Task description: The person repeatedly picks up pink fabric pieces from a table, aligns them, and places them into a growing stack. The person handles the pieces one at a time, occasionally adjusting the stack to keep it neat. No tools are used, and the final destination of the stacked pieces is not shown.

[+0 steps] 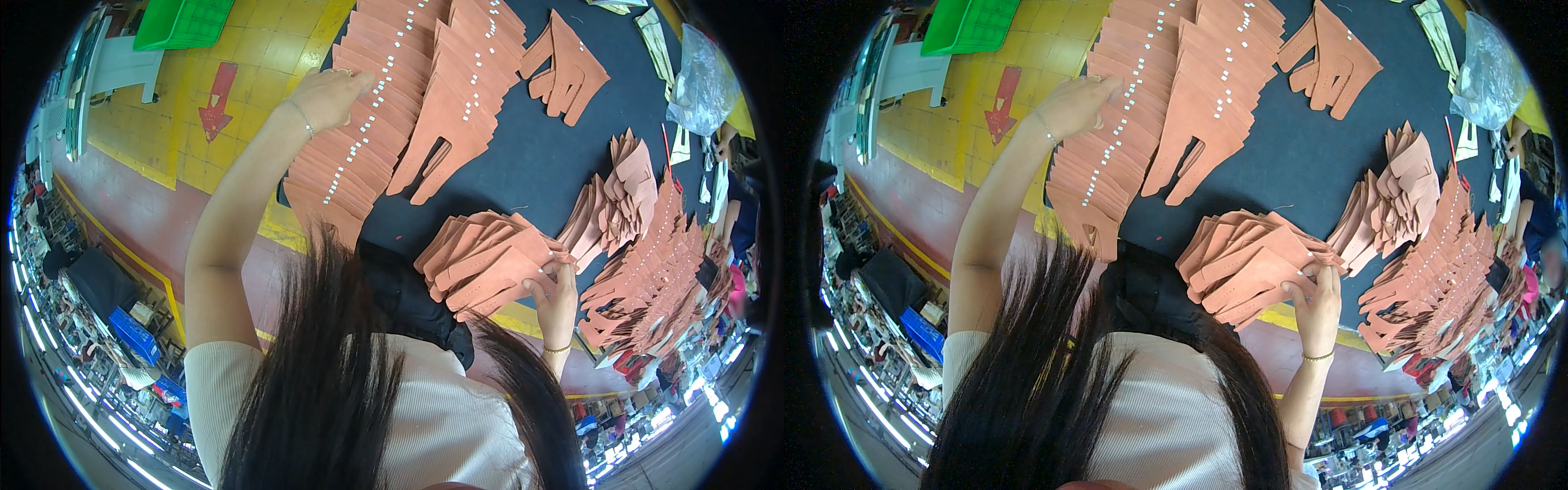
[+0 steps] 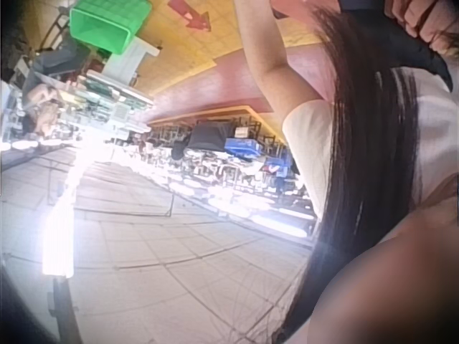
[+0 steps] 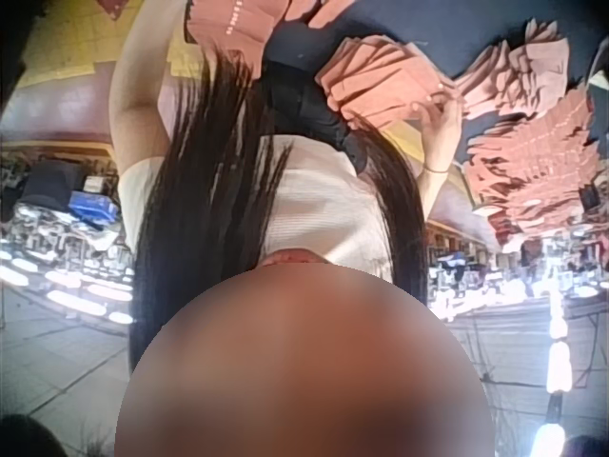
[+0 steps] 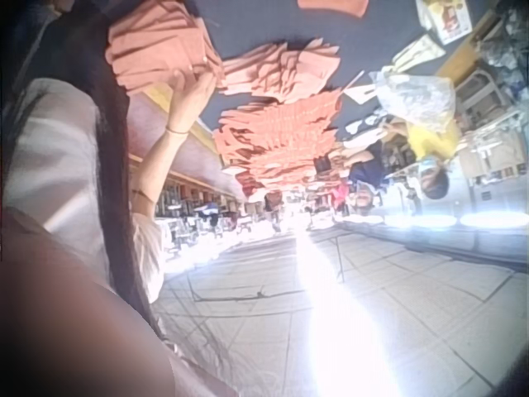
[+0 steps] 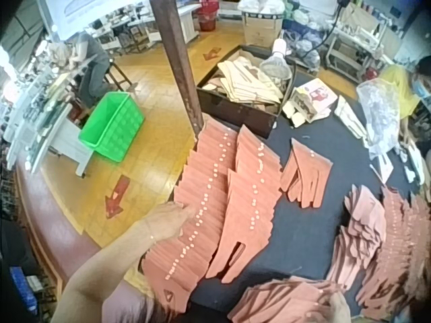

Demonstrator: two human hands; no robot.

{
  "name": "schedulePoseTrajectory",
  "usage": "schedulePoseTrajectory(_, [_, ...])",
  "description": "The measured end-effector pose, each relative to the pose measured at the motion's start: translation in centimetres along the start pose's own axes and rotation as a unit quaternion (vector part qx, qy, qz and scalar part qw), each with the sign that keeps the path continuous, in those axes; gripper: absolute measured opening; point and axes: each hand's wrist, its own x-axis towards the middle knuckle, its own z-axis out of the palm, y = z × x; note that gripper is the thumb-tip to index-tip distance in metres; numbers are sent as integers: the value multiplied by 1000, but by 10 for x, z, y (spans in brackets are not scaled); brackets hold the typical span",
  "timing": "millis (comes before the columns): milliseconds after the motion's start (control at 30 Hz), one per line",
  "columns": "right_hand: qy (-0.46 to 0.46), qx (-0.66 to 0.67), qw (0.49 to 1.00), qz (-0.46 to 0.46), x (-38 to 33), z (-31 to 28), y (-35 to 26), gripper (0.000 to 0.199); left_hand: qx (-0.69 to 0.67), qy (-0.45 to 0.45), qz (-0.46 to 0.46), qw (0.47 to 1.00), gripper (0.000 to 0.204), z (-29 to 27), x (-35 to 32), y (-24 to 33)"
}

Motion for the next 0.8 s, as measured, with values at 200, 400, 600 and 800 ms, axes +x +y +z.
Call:
schedulePoseTrajectory(200, [1,-3,1000,-14,-1,0,1,36,90,67,1,994,75,1,-1,6])
schedulePoseTrajectory(400, [-2,-1,1000,-14,-2,1,2,36,140,86,-17,986,94,0,6,9])
schedulePoseTrajectory(600, [-2,-1,1000,-14,-3,2,2,36,192,104,-34,975,115,1,10,9])
schedulePoseTrajectory(800, [-6,1,1000,-8,-4,2,3,35,217,32,-51,974,131,-3,20,12])
